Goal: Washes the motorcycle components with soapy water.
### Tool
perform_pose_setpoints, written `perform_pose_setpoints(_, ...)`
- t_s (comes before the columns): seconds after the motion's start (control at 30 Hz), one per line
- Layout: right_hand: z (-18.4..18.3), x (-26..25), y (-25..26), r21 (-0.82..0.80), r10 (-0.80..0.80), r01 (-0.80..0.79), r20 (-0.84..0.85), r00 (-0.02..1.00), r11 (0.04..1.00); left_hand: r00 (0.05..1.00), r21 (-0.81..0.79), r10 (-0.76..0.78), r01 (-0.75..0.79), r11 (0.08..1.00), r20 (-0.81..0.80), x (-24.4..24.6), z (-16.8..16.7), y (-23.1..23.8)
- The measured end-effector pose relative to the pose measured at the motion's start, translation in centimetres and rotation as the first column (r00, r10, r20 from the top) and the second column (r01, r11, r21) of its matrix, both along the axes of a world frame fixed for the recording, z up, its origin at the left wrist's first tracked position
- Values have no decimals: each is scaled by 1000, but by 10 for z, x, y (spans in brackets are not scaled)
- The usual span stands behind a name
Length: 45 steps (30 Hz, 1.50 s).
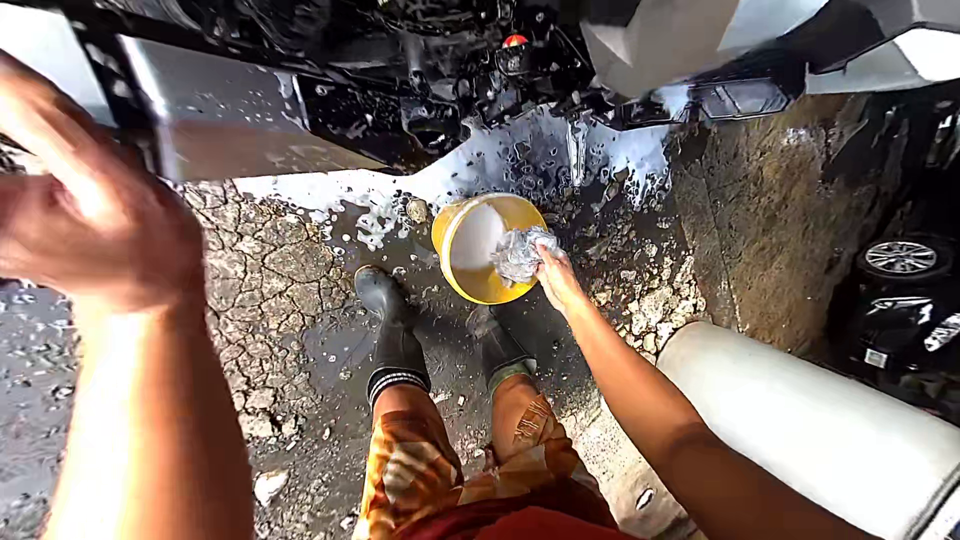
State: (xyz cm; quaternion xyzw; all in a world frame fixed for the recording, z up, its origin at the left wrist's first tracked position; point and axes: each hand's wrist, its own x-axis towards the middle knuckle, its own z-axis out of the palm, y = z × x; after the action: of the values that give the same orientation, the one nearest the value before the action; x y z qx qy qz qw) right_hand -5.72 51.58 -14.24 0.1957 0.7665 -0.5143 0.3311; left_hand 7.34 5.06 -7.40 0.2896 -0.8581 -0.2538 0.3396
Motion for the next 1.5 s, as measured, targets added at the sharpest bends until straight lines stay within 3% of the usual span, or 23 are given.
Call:
perform_pose_setpoints(0.07,-24,5,8,-8,-93,95,158,983,995,963,203,-264,249,947,51,11,11,86)
perform_pose_setpoints(0.1,-41,6,11,20,-127,126,236,963,992,925,348,-348,279,895,155,11,2,127)
perform_pose_setpoints(0.17,-74,11,19,80,-130,108,345,930,991,812,638,-490,201,744,316,14,-50,191)
perform_pose_setpoints(0.3,-118,26,33,56,119,-153,397,910,987,652,818,-589,-85,569,477,6,-154,256)
perform_pose_setpoints(0.43,-157,14,17,124,393,-464,370,842,877,703,854,-517,-261,451,488,-16,-218,284)
perform_pose_setpoints(0.5,-192,3,19,213,531,-605,319,785,767,677,801,-474,-306,515,563,-33,-217,297)
perform_pose_setpoints(0.6,-250,0,35,385,674,-692,206,709,610,514,750,-566,-280,599,645,-58,-168,331)
perform_pose_setpoints(0.63,-250,2,35,455,710,-706,201,675,543,510,742,-571,-232,629,643,-57,-151,349)
perform_pose_setpoints(0.67,-227,-7,22,451,727,-771,315,610,450,526,739,-569,-185,648,632,-54,-138,361)
perform_pose_setpoints(0.7,-190,-28,-4,347,684,-869,537,493,353,542,738,-568,-154,657,619,-52,-127,367)
perform_pose_setpoints(0.77,-153,-30,-18,419,617,-784,485,620,459,574,750,-578,-100,654,580,-48,-115,363)
perform_pose_setpoints(0.8,-149,-30,-16,451,568,-734,465,679,508,576,762,-595,-76,644,560,-47,-112,359)
perform_pose_setpoints(0.83,-155,-32,-9,445,537,-737,504,676,509,579,774,-612,-54,631,539,-46,-113,356)
perform_pose_setpoints(0.9,-196,-32,28,372,580,-799,552,599,472,590,799,-641,-13,601,491,-48,-125,349)
perform_pose_setpoints(0.93,-240,-2,67,529,633,-610,165,756,590,596,805,-649,7,593,473,-51,-135,347)
perform_pose_setpoints(1.0,-253,-19,87,390,516,-545,186,836,742,603,815,-660,28,579,448,-58,-159,347)
perform_pose_setpoints(1.07,-227,-32,87,305,426,-445,128,895,842,562,843,-696,-4,537,446,-66,-180,347)
perform_pose_setpoints(1.13,-191,-33,89,277,421,-426,81,903,861,531,872,-718,-85,483,450,-72,-199,344)
perform_pose_setpoints(1.2,-162,-34,88,298,413,-410,54,909,862,532,857,-691,-144,495,489,-73,-211,342)
perform_pose_setpoints(1.27,-142,-29,87,329,382,-360,1,924,873,538,777,-640,-44,629,549,-75,-203,347)
perform_pose_setpoints(1.33,-120,-17,87,347,328,-287,-63,943,893,617,689,-625,178,703,478,-78,-182,352)
perform_pose_setpoints(1.4,-100,-6,85,341,273,-210,-146,951,916,581,690,-729,358,629,362,-83,-162,360)
perform_pose_setpoints(1.5,-69,6,81,287,210,-134,-253,944,948,381,734,-861,467,494,337,-86,-161,386)
